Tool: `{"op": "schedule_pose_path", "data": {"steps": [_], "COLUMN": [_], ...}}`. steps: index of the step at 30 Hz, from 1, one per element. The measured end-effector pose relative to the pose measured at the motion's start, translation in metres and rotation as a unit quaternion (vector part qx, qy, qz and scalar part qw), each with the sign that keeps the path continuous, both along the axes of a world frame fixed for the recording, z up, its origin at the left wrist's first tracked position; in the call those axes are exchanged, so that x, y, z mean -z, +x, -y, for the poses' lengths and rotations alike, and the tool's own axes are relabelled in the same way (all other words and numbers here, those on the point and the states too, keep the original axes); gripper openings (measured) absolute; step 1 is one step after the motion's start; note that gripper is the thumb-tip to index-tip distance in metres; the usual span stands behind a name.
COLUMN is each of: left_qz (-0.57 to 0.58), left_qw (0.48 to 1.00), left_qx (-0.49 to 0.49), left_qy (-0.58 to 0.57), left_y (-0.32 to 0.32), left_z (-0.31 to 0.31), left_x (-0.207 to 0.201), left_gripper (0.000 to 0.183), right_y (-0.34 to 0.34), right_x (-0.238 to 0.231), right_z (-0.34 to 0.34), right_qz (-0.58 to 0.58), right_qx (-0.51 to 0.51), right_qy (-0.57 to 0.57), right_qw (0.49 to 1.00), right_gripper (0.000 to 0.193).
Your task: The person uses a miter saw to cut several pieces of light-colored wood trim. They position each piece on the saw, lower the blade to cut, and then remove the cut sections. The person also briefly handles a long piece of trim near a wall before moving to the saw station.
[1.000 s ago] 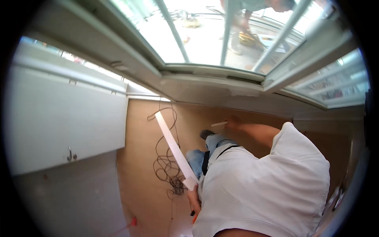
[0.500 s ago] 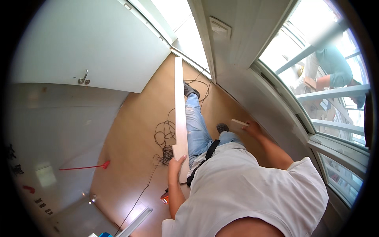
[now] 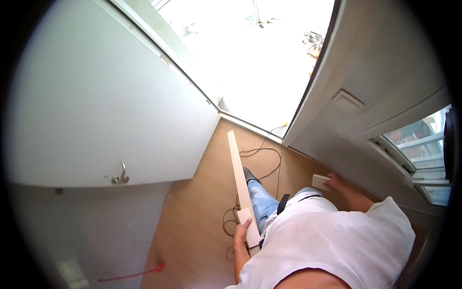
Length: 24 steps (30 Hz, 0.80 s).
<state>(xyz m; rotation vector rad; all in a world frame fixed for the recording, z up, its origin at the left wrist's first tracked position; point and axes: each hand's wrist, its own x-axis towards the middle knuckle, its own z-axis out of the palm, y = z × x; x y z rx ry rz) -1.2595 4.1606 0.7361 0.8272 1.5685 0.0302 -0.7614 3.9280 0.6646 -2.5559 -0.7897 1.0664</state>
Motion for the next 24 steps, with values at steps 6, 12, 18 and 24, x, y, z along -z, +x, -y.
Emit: {"op": "schedule_pose_path", "data": {"steps": [6,12,18,24], "left_qz": [0.049,-0.063,-0.098,-0.128], "left_qw": [0.988,0.981,0.97,0.954], "left_qx": [-0.03,0.162,0.222,0.27], "left_qy": [-0.143,-0.081,0.014,-0.012], "left_y": [-0.053,-0.048,-0.043,-0.002], "left_z": [-0.091,-0.16,-0.237,-0.324], "left_x": [-0.036,-0.096,-0.093,-0.099], "left_gripper": [0.063,0.079,0.076,0.078], "right_y": [-0.052,-0.094,-0.103,-0.082], "right_x": [-0.1,-0.184,-0.174,-0.173], "right_z": [-0.192,-0.312,-0.343,-0.393], "right_qz": [-0.001,-0.049,-0.068,-0.047], "right_qx": [-0.032,0.068,0.122,0.131], "right_qy": [0.056,0.109,0.098,0.107], "right_qw": [0.998,0.99,0.985,0.985], "right_gripper": [0.042,0.035,0.039,0.044]}}
